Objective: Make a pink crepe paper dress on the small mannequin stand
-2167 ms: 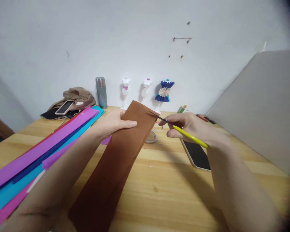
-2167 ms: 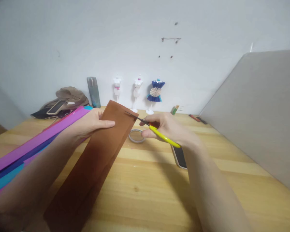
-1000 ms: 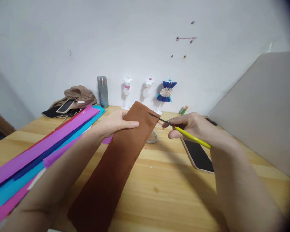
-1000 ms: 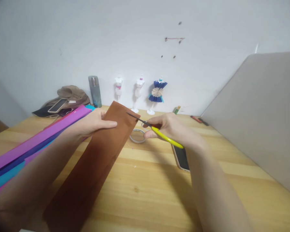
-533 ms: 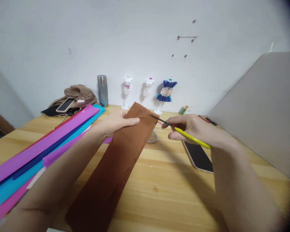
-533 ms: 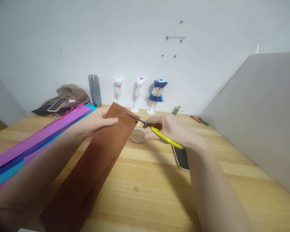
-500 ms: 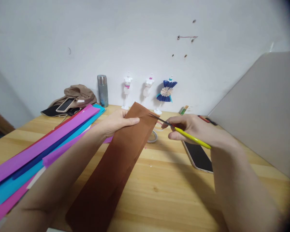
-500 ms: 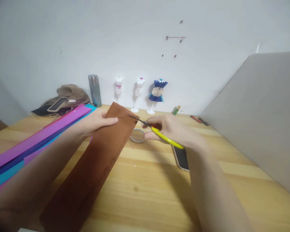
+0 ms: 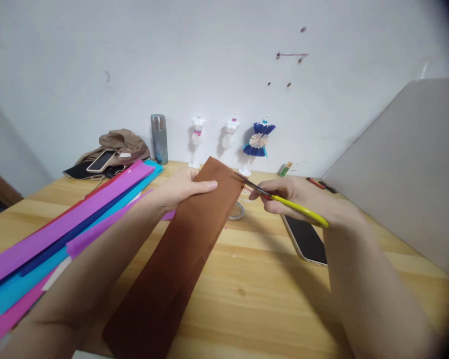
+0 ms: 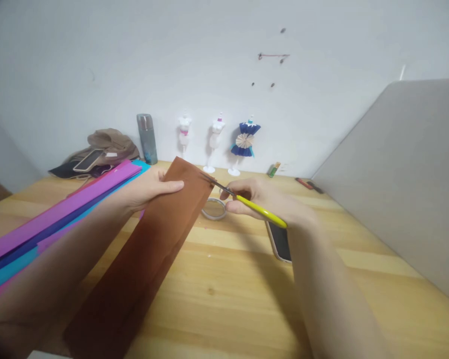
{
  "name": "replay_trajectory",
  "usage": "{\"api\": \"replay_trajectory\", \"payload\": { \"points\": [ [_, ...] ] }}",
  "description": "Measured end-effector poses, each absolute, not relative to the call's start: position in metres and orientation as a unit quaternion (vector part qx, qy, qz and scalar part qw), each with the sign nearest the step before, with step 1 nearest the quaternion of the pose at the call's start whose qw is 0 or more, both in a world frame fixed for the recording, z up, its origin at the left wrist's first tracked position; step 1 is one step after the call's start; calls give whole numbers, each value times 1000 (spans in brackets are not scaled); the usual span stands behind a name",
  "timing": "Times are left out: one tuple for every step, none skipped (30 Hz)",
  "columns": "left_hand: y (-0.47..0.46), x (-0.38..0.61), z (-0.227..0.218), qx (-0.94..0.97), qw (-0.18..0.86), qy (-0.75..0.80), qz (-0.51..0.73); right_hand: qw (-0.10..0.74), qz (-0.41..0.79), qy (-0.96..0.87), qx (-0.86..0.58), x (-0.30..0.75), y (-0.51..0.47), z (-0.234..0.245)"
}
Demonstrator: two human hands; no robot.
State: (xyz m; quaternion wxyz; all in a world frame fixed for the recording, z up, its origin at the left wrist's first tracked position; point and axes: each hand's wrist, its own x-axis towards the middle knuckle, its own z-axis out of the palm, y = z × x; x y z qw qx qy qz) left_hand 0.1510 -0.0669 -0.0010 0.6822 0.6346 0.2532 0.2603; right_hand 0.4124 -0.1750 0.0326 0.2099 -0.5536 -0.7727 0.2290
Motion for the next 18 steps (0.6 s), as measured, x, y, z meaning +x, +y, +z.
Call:
{"api": "replay_trajectory", "payload": {
  "points": [
    [-66, 151, -1, 634, 681, 254, 262, 206, 231, -775, -551, 412, -175, 33],
    [-66, 151, -1, 633, 683, 253, 262, 201, 234, -777, -548, 412, -175, 34],
    [-66, 151, 0, 632, 686, 250, 259, 197, 237, -780, -544, 412, -175, 34],
    [-66, 151, 0, 631, 690, 247, 255, 194, 242, -782, -541, 411, -175, 35],
    [-65, 151, 0, 630, 692, 246, 251, 192, 247, -782, -539, 410, -175, 35],
    [-65, 152, -1, 630, 693, 248, 248, 193, 254, -781, -537, 409, -174, 35],
    [-65, 152, -1, 631, 692, 252, 246, 196, 258, -780, -536, 409, -174, 35],
    [-65, 152, -1, 632, 689, 256, 245, 201, 262, -778, -535, 408, -173, 35],
    [-65, 153, -2, 634, 687, 259, 243, 206, 264, -775, -536, 408, -173, 34],
    [-65, 153, -2, 636, 686, 259, 241, 212, 263, -773, -537, 408, -173, 33],
    [-65, 154, -2, 637, 687, 257, 238, 218, 261, -771, -539, 409, -173, 32],
    [-65, 154, -3, 638, 687, 255, 235, 222, 259, -768, -542, 409, -173, 31],
    [-65, 154, -3, 640, 687, 253, 233, 225, 257, -766, -544, 410, -172, 31],
    [-65, 154, -3, 643, 685, 252, 231, 227, 256, -765, -546, 410, -172, 30],
    [-65, 153, -3, 646, 683, 252, 231, 227, 255, -765, -546, 411, -172, 30],
    [-65, 153, -3, 648, 680, 252, 232, 225, 256, -765, -546, 411, -173, 30],
    [-64, 152, -2, 651, 678, 251, 233, 223, 257, -765, -546, 411, -173, 31],
    [-64, 151, -2, 652, 677, 250, 233, 221, 257, -766, -546, 412, -173, 31]
  ]
}}
